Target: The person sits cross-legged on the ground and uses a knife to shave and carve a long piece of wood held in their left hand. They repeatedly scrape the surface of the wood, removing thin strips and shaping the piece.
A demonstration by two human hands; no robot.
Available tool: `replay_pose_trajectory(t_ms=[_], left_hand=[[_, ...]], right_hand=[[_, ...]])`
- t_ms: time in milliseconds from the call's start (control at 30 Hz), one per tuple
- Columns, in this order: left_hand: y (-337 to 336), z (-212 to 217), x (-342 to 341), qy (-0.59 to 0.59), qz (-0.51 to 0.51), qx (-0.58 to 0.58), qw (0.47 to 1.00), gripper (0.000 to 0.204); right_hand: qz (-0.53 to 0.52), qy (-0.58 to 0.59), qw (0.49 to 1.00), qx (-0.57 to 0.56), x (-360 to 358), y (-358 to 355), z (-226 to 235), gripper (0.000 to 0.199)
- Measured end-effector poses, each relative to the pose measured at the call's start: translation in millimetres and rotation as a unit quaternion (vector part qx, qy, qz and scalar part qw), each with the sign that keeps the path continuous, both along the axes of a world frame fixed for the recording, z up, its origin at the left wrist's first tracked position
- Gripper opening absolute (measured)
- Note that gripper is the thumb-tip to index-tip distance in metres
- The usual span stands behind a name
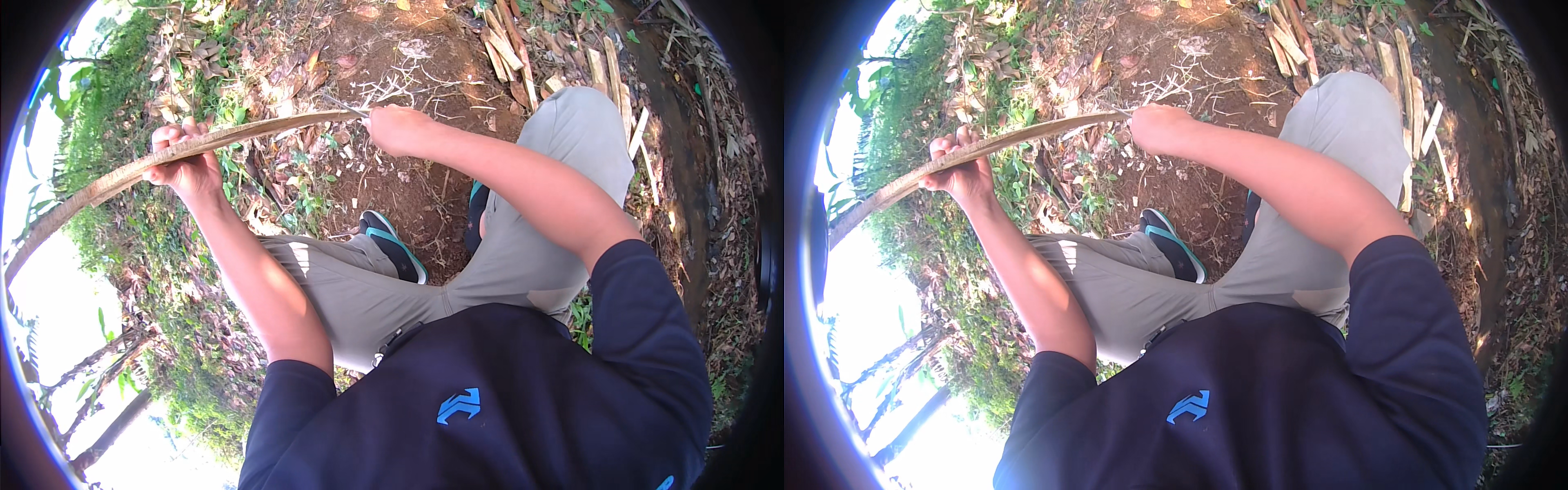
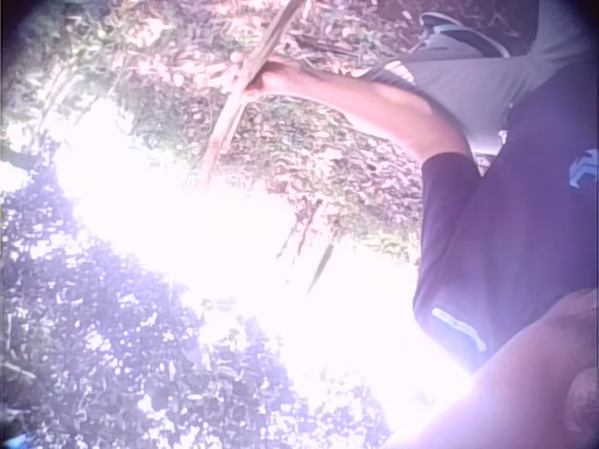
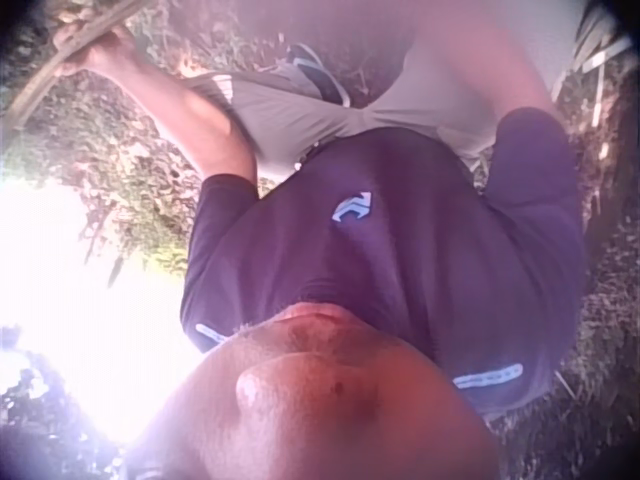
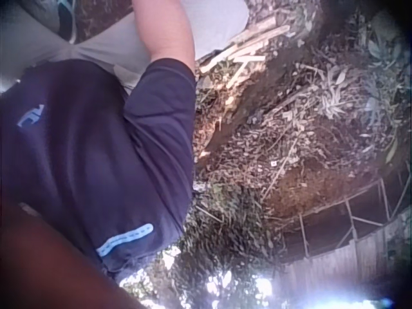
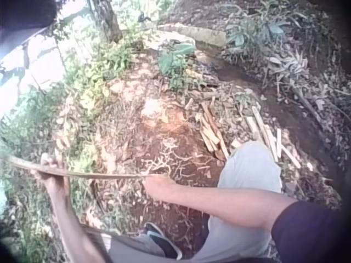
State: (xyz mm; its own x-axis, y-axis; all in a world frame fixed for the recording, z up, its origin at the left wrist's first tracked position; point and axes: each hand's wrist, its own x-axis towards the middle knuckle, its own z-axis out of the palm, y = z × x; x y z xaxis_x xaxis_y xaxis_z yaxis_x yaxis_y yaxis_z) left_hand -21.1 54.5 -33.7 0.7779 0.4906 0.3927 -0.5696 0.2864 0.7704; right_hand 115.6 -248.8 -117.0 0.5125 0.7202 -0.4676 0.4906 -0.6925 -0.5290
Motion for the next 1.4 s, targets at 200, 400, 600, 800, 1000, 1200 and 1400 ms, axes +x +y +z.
replay_pose_trajectory(t_ms=[200, 400, 600, 800, 1000, 1200, 1400], left_hand=[[-1.7, 3.4, -2.7, -0.004, -0.075, 0.004, 0.997, 0.074], [-16.9, 9.5, -2.1, 0.004, -0.019, 0.046, 0.999, 0.077], [-16.2, 7.1, -12.1, 0.032, 0.027, 0.039, 0.998, 0.079], [-46.3, 31.5, 11.1, -0.003, 0.018, -0.072, 0.997, 0.111], [-21.5, 17.6, -9.8, -0.029, 0.041, -0.011, 0.999, 0.084], [-6.5, 12.3, 3.6, -0.137, -0.168, 0.109, 0.97, 0.023], [2.3, 3.7, -7.6, -0.079, -0.048, 0.051, 0.994, 0.016]], right_hand=[[0.057, -0.099, 0.991, -0.067, -8.7, 7.1, 17.7, 0.021], [0.092, -0.169, 0.937, -0.292, -13.8, 28.9, 0.4, 0.023], [0.014, -0.207, 0.976, -0.072, 30.9, 3.4, -5.6, 0.02], [0.018, -0.027, 0.995, -0.094, 24.1, -10.9, 42.4, 0.028], [0.005, 0.013, 0.998, -0.064, 25.6, -3.5, 40.0, 0.024], [-0.021, 0.149, 0.988, -0.037, 47.7, -6.4, -5.7, 0.035], [-0.151, 0.257, 0.954, 0.009, -17.4, -3.2, -18.4, 0.034]])
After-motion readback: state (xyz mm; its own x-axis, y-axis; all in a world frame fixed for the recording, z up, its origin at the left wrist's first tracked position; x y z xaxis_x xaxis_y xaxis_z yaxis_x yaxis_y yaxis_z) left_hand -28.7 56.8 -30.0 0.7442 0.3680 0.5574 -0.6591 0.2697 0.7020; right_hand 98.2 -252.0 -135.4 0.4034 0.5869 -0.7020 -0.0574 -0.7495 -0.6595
